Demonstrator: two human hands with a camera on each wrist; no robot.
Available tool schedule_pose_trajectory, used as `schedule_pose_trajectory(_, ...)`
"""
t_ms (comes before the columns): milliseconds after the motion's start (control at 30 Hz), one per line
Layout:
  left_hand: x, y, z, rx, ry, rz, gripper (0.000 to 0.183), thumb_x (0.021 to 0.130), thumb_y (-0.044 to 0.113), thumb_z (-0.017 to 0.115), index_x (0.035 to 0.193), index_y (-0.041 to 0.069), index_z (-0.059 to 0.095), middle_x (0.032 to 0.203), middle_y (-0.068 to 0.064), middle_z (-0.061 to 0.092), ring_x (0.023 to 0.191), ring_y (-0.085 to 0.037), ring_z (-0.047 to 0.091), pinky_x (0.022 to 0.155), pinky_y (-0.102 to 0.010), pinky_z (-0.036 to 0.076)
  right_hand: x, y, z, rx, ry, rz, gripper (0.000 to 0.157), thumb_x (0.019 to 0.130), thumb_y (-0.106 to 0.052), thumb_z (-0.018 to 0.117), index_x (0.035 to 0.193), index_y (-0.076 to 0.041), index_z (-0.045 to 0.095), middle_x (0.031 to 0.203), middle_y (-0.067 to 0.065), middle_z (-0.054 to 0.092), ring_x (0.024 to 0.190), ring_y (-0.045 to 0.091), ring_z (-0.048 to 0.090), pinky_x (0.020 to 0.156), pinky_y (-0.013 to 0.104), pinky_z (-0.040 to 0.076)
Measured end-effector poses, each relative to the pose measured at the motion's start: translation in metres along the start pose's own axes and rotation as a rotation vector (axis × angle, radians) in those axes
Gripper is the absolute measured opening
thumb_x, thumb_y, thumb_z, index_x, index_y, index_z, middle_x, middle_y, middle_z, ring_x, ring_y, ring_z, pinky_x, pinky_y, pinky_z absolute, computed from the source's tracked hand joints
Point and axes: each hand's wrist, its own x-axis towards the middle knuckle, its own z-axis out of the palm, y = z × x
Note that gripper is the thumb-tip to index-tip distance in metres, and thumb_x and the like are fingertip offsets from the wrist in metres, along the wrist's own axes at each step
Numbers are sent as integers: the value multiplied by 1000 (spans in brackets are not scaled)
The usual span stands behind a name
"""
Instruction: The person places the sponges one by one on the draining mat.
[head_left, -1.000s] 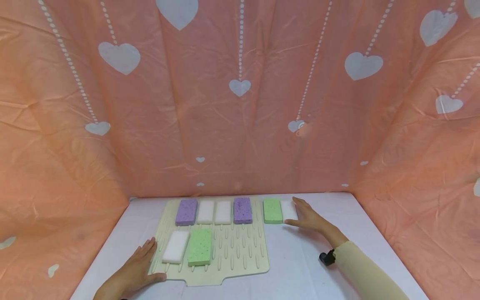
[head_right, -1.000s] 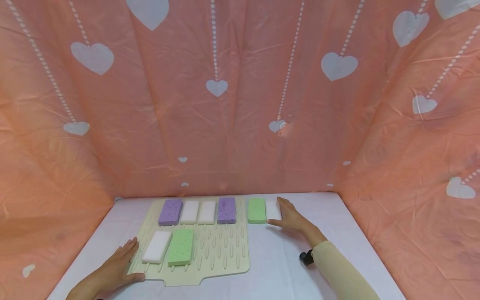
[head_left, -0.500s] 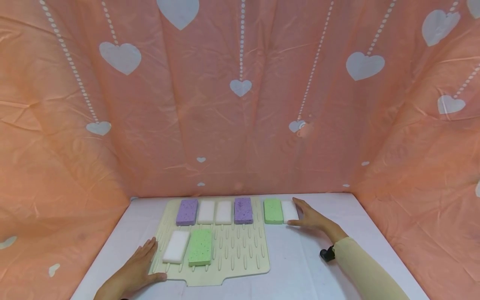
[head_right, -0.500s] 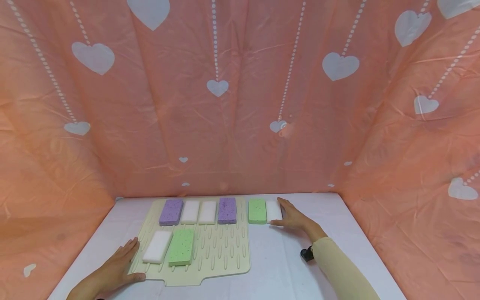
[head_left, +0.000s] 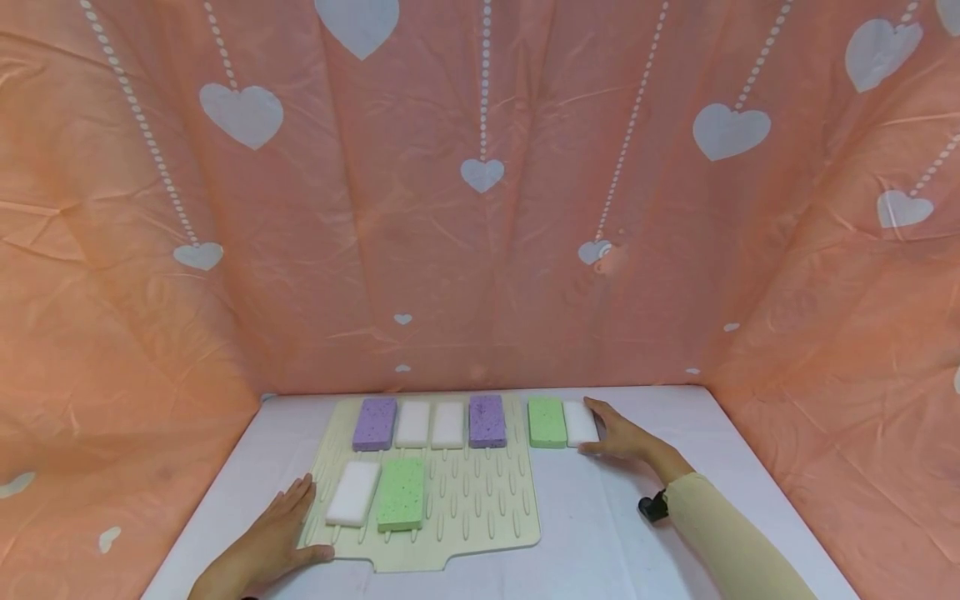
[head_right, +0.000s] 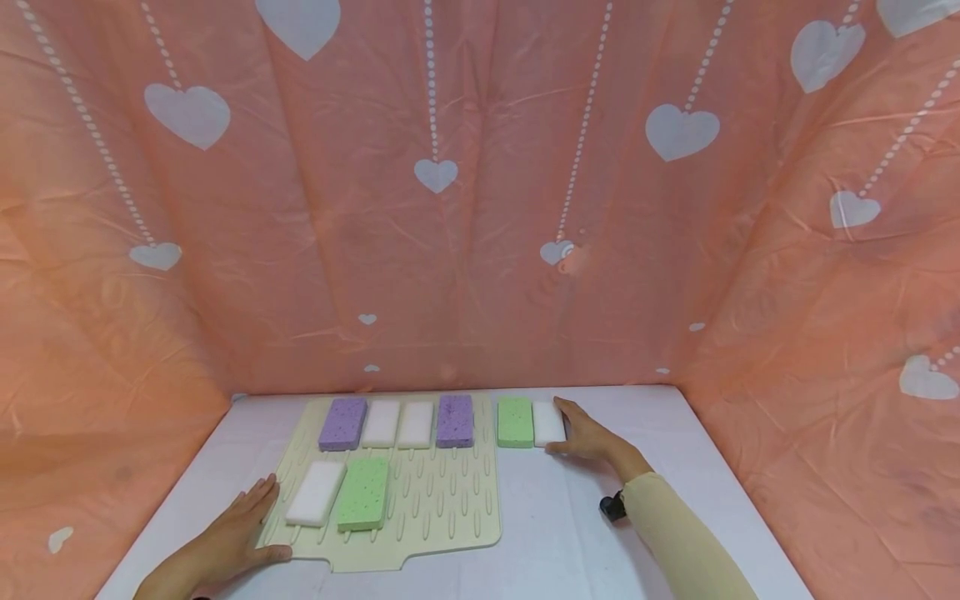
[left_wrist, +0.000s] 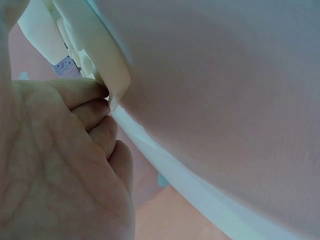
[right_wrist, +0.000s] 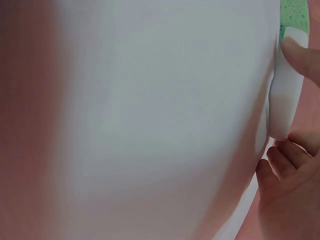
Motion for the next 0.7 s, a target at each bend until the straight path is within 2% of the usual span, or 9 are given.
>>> schedule_pose_trajectory(233,0,-3,3,-12,-10,-15,118,71,61,78,143,-21,34,154,-39,26,143,-54,22,96,-1,-22,-2,2,2,-30,31,-1,106,82,-39,83,155,8,22,158,31,24,147,48,21,119,59,20)
schedule_pose_trajectory(533,0,-4,2,-23,-11,-11,119,71,62,78,144,-20,34,154,-38,26,143,-55,22,96,0,-22,-10,1,5,-39,75,49,109,80,-43,84,155,7,23,157,30,28,146,46,26,118,59,23)
schedule_pose_trajectory(700,1,-6,3,-21,-14,-13,119,71,62,77,144,-20,33,155,-38,25,144,-54,21,96,-1,-23,-15,-1,2,-44,100,31,108,81,-42,83,154,8,22,154,32,30,144,49,28,117,61,24)
